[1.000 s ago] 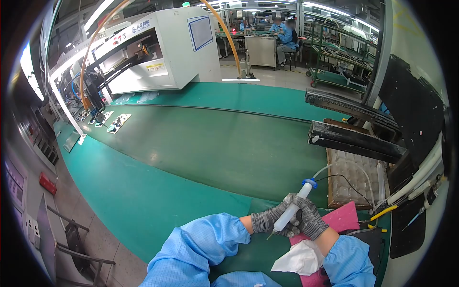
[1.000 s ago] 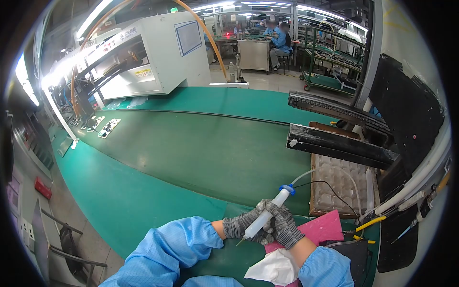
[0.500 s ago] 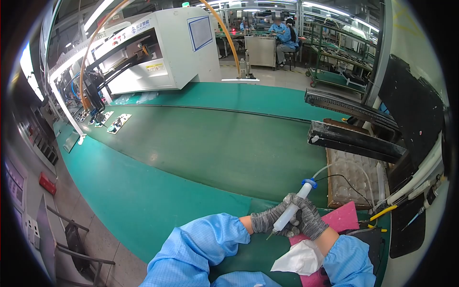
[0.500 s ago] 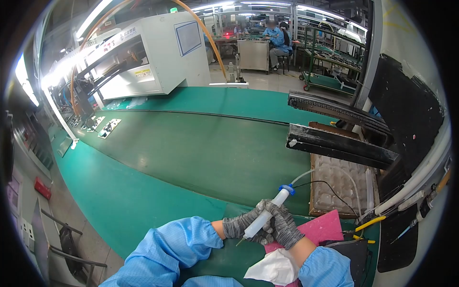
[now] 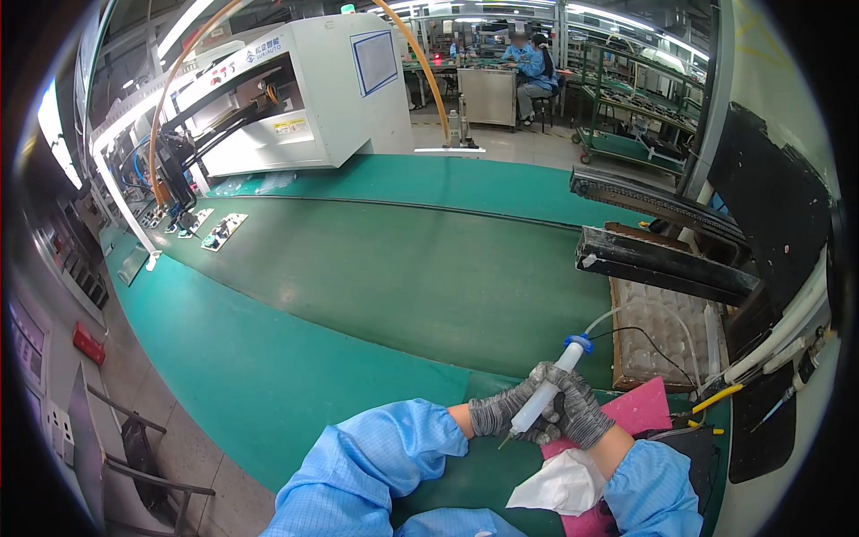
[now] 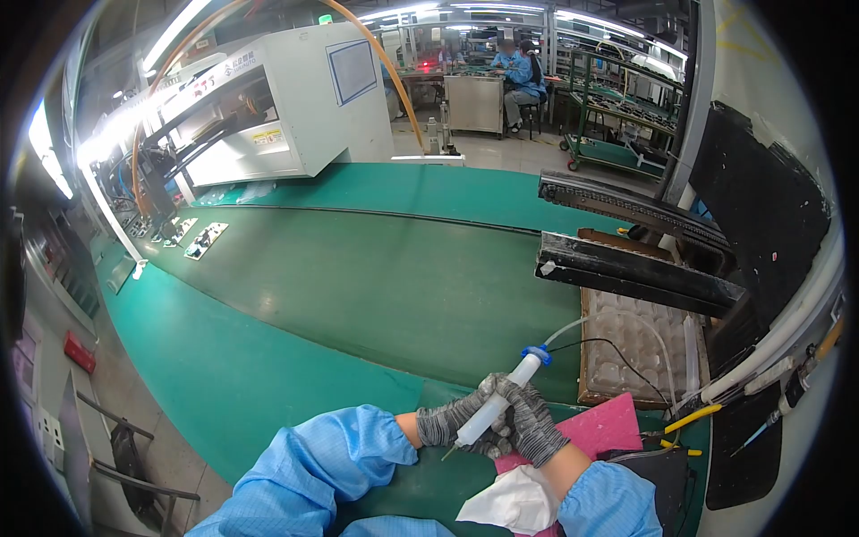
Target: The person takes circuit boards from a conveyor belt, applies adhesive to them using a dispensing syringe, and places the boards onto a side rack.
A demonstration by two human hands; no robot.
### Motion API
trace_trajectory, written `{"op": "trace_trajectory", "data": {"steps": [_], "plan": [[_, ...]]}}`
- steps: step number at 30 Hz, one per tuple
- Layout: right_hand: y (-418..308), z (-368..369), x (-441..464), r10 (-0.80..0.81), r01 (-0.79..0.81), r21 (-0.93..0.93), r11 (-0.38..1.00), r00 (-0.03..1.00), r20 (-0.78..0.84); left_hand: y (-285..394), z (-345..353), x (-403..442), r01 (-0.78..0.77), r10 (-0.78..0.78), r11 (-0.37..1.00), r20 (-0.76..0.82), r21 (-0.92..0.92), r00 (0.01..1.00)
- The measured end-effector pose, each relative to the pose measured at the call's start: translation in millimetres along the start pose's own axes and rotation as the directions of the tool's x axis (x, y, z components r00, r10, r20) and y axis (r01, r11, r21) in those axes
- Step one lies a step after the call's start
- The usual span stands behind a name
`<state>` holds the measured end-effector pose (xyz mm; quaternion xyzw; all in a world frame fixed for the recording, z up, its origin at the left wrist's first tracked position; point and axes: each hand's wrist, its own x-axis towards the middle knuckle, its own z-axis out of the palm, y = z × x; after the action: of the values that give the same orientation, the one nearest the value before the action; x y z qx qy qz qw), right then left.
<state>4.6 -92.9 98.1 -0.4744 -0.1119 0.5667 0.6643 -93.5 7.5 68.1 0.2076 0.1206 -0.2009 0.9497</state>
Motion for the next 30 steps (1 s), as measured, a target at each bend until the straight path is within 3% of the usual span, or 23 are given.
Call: {"op": "trace_trajectory", "data": {"steps": [6,18,21,24,27,30], "plan": [[0.3,-1.0,0.6,0.004,-0.005,0.015,1.0,1.0,0.019,-1.4,-3.5,5.3,-0.006,0.008,1.0,-0.13,0.016,0.991],[-0.8,1.3,-0.7,0.007,-0.007,-0.003,1.0,1.0,-0.016,-3.0,-11.9,8.5,-0.014,0.014,1.0,-0.071,0.003,0.997],[-0.1,0.8,-0.6,0.004,-0.004,0.006,1.0,1.0,-0.001,-4.3,-18.5,13.3,-0.003,0.008,0.998,-0.086,0.063,0.996],[-0.6,1.2,-1.2,0.002,-0.002,0.006,1.0,1.0,0.005,-5.9,-28.9,21.7,-0.087,0.104,0.985,-0.111,0.15,0.988],[0.5,-0.3,-0.3,0.008,-0.008,0.021,1.0,1.0,0.007,-6.2,-20.2,14.3,-0.039,0.041,0.998,-0.04,0.042,0.998],[1.5,-2.1,0.6,0.012,-0.012,0.024,1.0,1.0,-0.003,-4.5,-10.4,7.6,-0.037,0.042,0.997,-0.061,0.074,0.997]]}}
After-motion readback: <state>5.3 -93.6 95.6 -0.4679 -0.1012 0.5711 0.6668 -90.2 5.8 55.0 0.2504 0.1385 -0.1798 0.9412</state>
